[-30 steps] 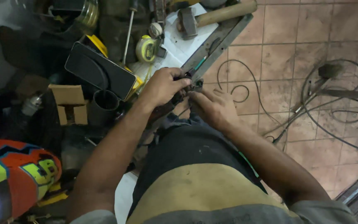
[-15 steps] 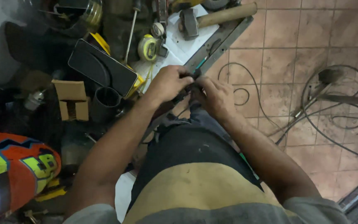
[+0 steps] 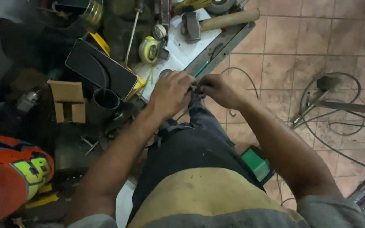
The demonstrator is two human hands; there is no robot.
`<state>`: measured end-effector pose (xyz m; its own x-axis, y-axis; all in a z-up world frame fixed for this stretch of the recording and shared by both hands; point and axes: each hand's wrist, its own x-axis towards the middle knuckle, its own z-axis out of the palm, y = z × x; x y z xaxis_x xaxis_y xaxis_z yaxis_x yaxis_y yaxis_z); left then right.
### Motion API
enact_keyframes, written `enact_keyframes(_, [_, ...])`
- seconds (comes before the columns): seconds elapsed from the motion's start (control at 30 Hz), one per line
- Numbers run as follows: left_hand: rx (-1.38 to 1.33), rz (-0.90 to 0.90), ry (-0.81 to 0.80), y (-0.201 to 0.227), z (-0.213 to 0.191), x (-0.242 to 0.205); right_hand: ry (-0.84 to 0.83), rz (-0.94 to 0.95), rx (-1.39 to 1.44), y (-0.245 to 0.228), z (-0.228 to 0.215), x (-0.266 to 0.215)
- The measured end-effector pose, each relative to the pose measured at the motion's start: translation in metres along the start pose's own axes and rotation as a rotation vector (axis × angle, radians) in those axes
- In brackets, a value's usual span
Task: Repairing an electrical component on a workbench using pliers and a screwdriver to manipulate and secure wires.
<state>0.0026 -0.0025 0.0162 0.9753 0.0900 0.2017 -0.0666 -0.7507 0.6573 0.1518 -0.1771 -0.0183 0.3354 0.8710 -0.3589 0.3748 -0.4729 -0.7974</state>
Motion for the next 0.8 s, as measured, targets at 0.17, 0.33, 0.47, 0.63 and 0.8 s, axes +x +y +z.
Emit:
enact_keyframes(0.17, [0.288, 0.061, 0.086, -0.033, 0.025, -0.005, -0.123, 0.201, 0.233, -0.058, -0.032, 0.004])
enact_keyframes(0.33, [0.276, 0.004, 0.066, -0.027, 0.003, -0.002, -0.170, 0.334, 0.283, -0.071, -0.035, 0.010])
enact_keyframes(0.47, [0.211, 0.118, 0.116, 0.004, -0.026, 0.000, -0.108, 0.289, 0.498, -0.064, -0.036, 0.006])
enact_keyframes(0.63, [0.205, 0.257, 0.201, 0.006, -0.026, -0.005, -0.145, 0.223, 0.661, -0.061, -0.037, 0.004])
enact_keyframes(0.8, [-0.522, -0.032, 0.116, 0.006, -0.029, -0.015, -0.414, -0.010, 0.409, -0.038, -0.054, 0.017])
